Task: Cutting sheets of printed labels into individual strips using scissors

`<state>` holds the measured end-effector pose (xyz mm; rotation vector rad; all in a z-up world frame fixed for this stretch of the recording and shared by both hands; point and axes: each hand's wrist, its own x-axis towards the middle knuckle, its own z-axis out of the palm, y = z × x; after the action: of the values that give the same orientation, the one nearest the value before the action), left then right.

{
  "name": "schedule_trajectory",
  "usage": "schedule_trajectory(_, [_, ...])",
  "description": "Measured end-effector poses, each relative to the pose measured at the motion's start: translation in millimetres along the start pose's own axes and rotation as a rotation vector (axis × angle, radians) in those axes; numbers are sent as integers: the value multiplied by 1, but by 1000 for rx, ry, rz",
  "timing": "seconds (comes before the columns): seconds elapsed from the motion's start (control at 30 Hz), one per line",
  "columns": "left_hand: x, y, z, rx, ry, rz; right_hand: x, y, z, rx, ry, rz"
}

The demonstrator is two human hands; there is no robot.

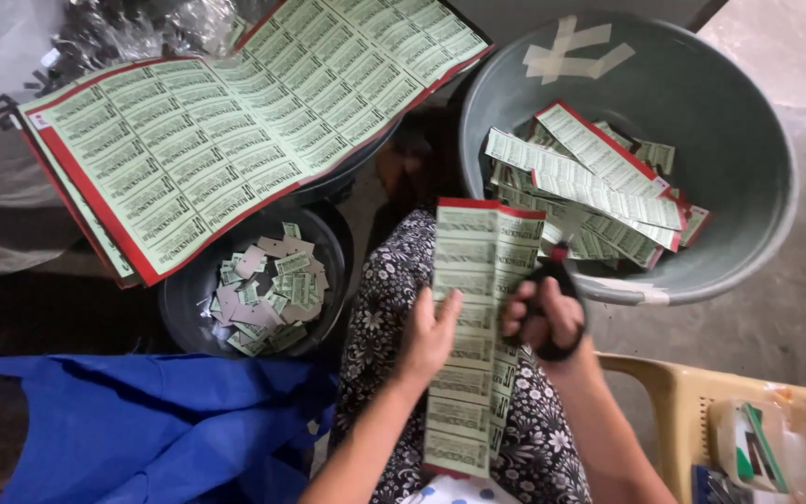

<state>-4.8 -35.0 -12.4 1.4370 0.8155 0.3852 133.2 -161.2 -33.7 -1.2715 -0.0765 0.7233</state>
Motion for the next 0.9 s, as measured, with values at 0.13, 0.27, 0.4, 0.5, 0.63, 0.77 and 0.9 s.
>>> schedule_trajectory(0.13, [-17, 8, 21, -102, -91, 7, -31, -34, -15, -459, 155, -220])
schedule_trajectory(0.27, [-15, -31, 52, 43, -45, 298, -45, -40, 8, -545, 168, -182])
schedule_trajectory(0.4, [-4, 1, 29, -33, -163, 259, -11, -30, -8, -465, 238, -118])
schedule_trajectory(0.5, [17, 34, -19, -202, -14, 390, 38, -64, -27, -274, 297, -100])
schedule_trajectory(0.63, [77, 39, -138, -7, 369, 483, 95, -109, -67, 3, 400, -71])
schedule_trajectory(0.77, [123, 6, -269, 620, 901, 99, 96, -87, -109, -46, 89, -171])
schedule_trajectory(0.9, [122, -7, -334, 745, 908, -311, 61, -48, -109, -2, 127, -28])
